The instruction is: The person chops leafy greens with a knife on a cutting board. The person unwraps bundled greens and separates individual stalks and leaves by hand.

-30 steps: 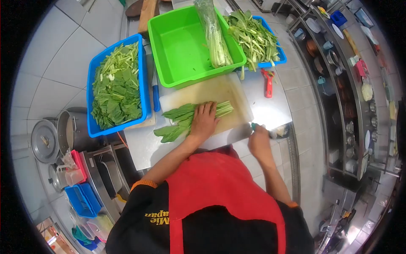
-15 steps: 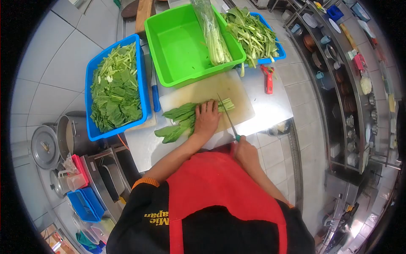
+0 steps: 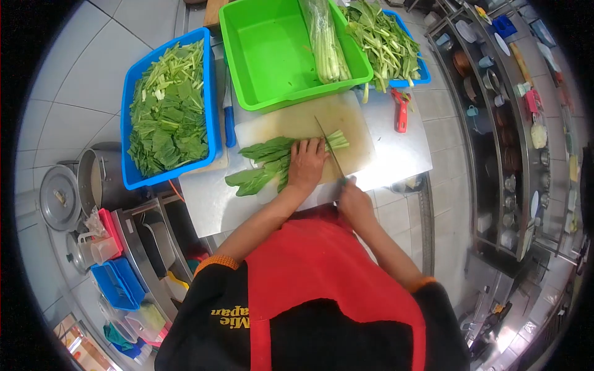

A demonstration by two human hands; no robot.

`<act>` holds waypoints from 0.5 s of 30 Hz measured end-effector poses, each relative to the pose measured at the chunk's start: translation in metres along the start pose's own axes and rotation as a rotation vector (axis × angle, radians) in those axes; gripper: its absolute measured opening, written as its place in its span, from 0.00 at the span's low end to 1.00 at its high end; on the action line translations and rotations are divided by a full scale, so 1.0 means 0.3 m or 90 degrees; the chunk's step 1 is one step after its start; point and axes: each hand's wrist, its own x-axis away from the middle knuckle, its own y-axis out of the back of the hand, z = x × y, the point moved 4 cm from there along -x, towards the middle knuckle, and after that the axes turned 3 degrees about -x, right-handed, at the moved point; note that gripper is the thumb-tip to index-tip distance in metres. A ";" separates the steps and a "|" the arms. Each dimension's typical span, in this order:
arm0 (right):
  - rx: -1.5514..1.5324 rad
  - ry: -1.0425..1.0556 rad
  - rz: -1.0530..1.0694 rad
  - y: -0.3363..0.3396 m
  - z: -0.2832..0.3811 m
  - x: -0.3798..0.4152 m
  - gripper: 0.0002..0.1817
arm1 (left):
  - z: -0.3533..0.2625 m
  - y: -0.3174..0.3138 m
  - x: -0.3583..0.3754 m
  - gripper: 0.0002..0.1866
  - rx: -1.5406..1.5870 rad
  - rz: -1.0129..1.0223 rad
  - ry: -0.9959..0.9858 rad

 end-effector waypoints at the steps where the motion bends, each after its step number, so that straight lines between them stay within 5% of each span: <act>1: -0.006 -0.018 0.003 0.014 0.021 -0.058 0.11 | 0.001 0.000 -0.006 0.21 -0.001 0.004 0.001; 6: 0.005 0.002 0.019 0.006 0.010 -0.035 0.14 | 0.013 -0.005 -0.026 0.19 -0.026 0.005 0.004; 8: -0.067 -0.148 0.067 0.064 0.046 0.117 0.15 | 0.015 -0.003 -0.019 0.16 -0.044 -0.036 -0.005; 12: -0.086 -0.246 0.113 0.000 -0.045 0.340 0.16 | 0.017 0.006 -0.027 0.14 -0.031 -0.071 0.006; 15: -0.091 -0.243 0.104 0.029 -0.058 0.416 0.15 | 0.028 0.022 -0.026 0.22 -0.013 0.027 0.008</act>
